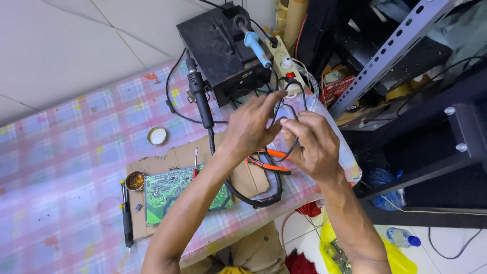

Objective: Soldering and desoldering components on a circuit board using a soldering iron and hot air station.

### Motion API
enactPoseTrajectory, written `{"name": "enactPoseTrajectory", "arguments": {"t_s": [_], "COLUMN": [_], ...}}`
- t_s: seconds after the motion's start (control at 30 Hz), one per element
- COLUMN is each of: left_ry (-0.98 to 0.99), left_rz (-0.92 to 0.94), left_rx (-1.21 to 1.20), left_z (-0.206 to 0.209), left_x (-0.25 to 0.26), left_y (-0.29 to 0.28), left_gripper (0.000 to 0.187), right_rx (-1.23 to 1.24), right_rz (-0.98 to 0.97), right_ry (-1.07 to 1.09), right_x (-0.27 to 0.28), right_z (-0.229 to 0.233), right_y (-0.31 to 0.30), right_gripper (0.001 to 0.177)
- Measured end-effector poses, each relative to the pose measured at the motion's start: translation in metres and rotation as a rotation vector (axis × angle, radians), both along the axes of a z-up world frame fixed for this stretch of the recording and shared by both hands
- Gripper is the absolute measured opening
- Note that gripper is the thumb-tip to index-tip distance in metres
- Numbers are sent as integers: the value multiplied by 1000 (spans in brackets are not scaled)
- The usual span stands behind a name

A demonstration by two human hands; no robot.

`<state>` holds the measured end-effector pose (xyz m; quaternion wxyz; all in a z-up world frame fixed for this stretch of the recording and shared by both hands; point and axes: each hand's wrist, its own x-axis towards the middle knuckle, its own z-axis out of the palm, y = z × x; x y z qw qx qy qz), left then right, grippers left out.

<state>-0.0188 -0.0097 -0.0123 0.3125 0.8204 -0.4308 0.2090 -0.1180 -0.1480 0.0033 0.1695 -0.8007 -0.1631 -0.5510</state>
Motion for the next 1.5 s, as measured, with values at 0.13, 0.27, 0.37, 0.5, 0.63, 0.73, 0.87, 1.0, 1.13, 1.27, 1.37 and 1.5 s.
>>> {"name": "enactPoseTrajectory", "arguments": {"t_s": [0.13, 0.27, 0.37, 0.5, 0.63, 0.73, 0.87, 1.0, 1.13, 1.27, 1.37, 1.5], "left_ry": [243, 228, 199, 100, 27, -20, 26, 121, 274, 230, 244, 214], "left_rz": [-121, -106, -81, -197, -325, -367, -359, -283, -276, -389, -478, -535], "left_rx": [295, 82, -20, -145, -221, -297, -257, -201, -166, -146, -161, -121], "left_z": [30, 39, 34, 17, 18, 9, 24, -1, -2, -8, -7, 5], "left_x": [-2, -2, -11, -11, -11, -10, -8, -4, -8, -10, -10, -12], "left_y": [-6, -13, -14, -21, -22, -21, -14, -20, -19, -23, -26, -18], "left_gripper": [66, 24, 27, 27, 31, 36, 24, 18, 38, 90, 102, 104], "right_rx": [-53, 253, 258, 354, 473, 353, 277, 433, 504, 575, 395, 376], "right_rz": [183, 252, 247, 167, 433, 281, 76, 180, 135, 72, 114, 223], "right_ry": [-39, 82, 192, 845, 704, 890, 648, 538, 418, 2, -184, -263], "right_x": [-7, 19, 35, 48, 70, 80, 97, 72, 52, 41, 39, 21], "right_z": [2, -15, -16, -36, -61, -84, -89, -81, -73, -69, -98, -79], "right_y": [5, -19, -25, -29, -37, -56, -55, -44, -27, -31, -54, -36], "right_gripper": [15, 38, 45, 44, 49, 38, 41, 44, 55, 45, 75, 38]}}
